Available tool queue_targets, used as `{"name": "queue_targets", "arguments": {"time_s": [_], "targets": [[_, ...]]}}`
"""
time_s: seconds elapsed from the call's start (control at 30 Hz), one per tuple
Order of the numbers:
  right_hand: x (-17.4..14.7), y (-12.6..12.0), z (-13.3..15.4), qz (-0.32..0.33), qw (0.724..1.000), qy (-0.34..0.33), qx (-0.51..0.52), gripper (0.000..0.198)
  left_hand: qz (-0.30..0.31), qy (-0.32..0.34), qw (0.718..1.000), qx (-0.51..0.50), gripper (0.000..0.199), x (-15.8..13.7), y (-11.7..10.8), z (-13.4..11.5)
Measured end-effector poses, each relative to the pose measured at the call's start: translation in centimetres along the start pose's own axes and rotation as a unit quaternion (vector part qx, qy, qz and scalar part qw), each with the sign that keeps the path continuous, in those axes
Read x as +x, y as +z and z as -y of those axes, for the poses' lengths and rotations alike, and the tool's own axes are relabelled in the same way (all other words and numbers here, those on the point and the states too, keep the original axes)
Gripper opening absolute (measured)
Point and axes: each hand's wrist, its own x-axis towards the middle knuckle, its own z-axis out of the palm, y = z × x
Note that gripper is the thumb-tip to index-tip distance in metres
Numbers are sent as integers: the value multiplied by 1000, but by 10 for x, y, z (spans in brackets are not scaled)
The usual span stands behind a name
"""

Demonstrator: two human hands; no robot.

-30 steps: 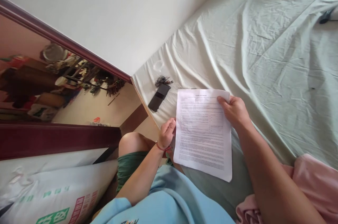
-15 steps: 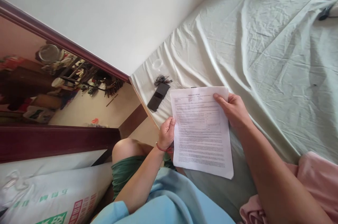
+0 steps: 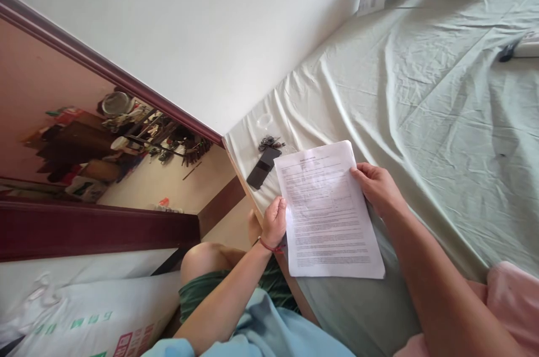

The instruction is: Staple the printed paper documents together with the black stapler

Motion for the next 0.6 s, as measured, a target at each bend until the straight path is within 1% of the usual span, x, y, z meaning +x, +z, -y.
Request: {"name": "queue_targets", "arguments": {"time_s": [0.13, 0.4, 0.6], "targets": [[-2, 2, -1, -12, 1000, -25, -7, 35, 6, -6, 1000, -9, 51, -1, 1, 0], [-3, 3, -3, -12, 1000, -16, 14, 37, 27, -11, 1000, 12, 48, 0, 1, -6], [-5, 6, -1, -29, 999, -11, 9, 39, 24, -9, 999, 34, 44, -1, 3, -6]]}}
